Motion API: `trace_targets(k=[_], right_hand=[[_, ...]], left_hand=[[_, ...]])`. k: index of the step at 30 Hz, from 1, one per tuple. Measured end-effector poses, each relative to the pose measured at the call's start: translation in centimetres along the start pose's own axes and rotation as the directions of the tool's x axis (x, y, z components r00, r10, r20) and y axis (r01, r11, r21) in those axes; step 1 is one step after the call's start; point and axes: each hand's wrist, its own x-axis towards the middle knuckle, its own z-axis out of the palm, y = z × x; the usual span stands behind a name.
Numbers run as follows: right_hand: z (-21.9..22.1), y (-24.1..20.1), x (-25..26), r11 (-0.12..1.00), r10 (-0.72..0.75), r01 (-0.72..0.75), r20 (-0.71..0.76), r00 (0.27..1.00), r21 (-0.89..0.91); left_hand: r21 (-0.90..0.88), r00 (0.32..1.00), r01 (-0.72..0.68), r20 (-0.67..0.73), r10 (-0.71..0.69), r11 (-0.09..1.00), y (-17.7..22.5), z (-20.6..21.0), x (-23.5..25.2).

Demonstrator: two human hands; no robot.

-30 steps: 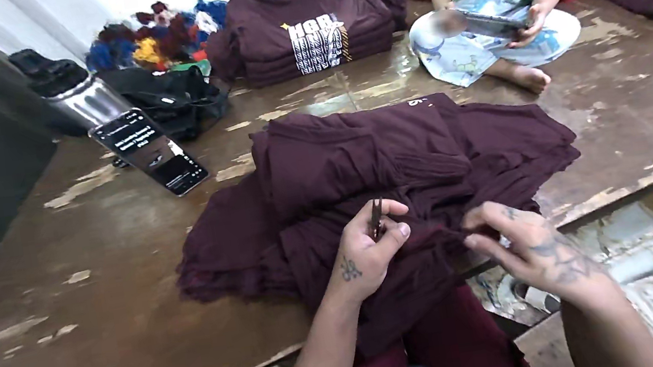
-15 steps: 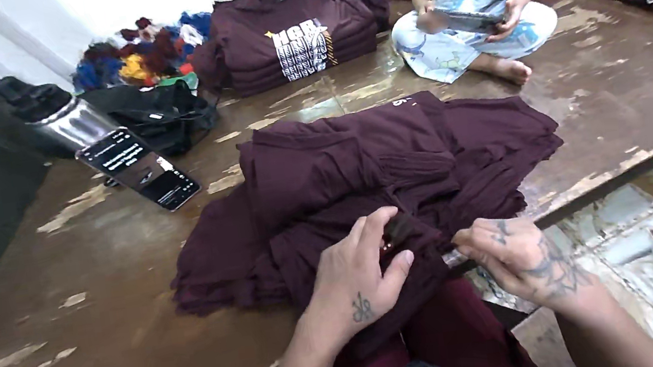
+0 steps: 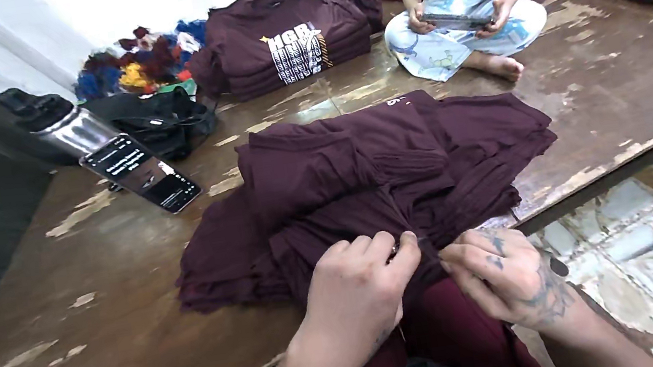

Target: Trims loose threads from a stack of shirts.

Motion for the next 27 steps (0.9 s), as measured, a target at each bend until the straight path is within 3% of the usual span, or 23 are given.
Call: trace_targets(k=[14, 16, 18, 19, 21, 22, 24, 25, 26, 27], right_hand=[[2.4, -0.5, -2.1, 0.996, 0.006, 0.001, -0.08, 0.997, 0.09], [2.3, -0.8, -2.3, 0.99, -0.003, 0.014, -0.079, 0.997, 0.138], [1.9, -1.8, -3.0, 0.972, -0.018, 0.01, 0.033, 0.999, 0.236], [1.5, -2.6, -3.6, 0.954, -0.04, -0.014, 0.174, 0.984, 0.298], [0.8, -4.2, -4.0, 0.898, -0.112, -0.12, 0.485, 0.867, 0.423], [0.8, -4.6, -4.0, 0.873, -0.159, -0.15, 0.56, 0.813, 0.465], [1.3, -4.1, -4.5, 0.867, -0.201, -0.096, 0.52, 0.83, 0.488], [1.4, -3.5, -4.5, 0.873, -0.215, -0.055, 0.485, 0.848, 0.484], [1.5, -2.9, -4.3, 0.88, -0.228, -0.01, 0.442, 0.867, 0.475], [1.6, -2.5, -4.1, 0.886, -0.235, 0.03, 0.393, 0.889, 0.462]], left_hand=[[-0.037, 0.998, 0.05, -0.041, -0.051, 0.998, -0.4, 1.1, -2.1], [-0.067, 0.993, 0.108, -0.042, -0.111, 0.992, -0.9, 1.4, -2.4], [-0.238, 0.964, 0.247, -0.044, -0.264, 0.94, -1.6, 1.5, -2.9], [-0.364, 0.931, 0.328, -0.029, -0.363, 0.872, -1.8, 1.6, -3.3], [-0.509, 0.863, 0.459, 0.061, -0.501, 0.728, -2.0, 1.9, -3.9], [-0.483, 0.846, 0.518, 0.166, -0.507, 0.706, -2.2, 1.7, -4.3], [-0.395, 0.821, 0.535, 0.45, -0.351, 0.746, -3.7, 0.6, -4.8], [-0.394, 0.821, 0.502, 0.495, -0.283, 0.77, -5.1, -0.2, -5.3], [-0.413, 0.846, 0.507, 0.409, -0.343, 0.757, -6.5, -1.0, -6.1], [-0.488, 0.817, 0.563, 0.21, -0.537, 0.667, -7.5, -1.6, -6.9]])
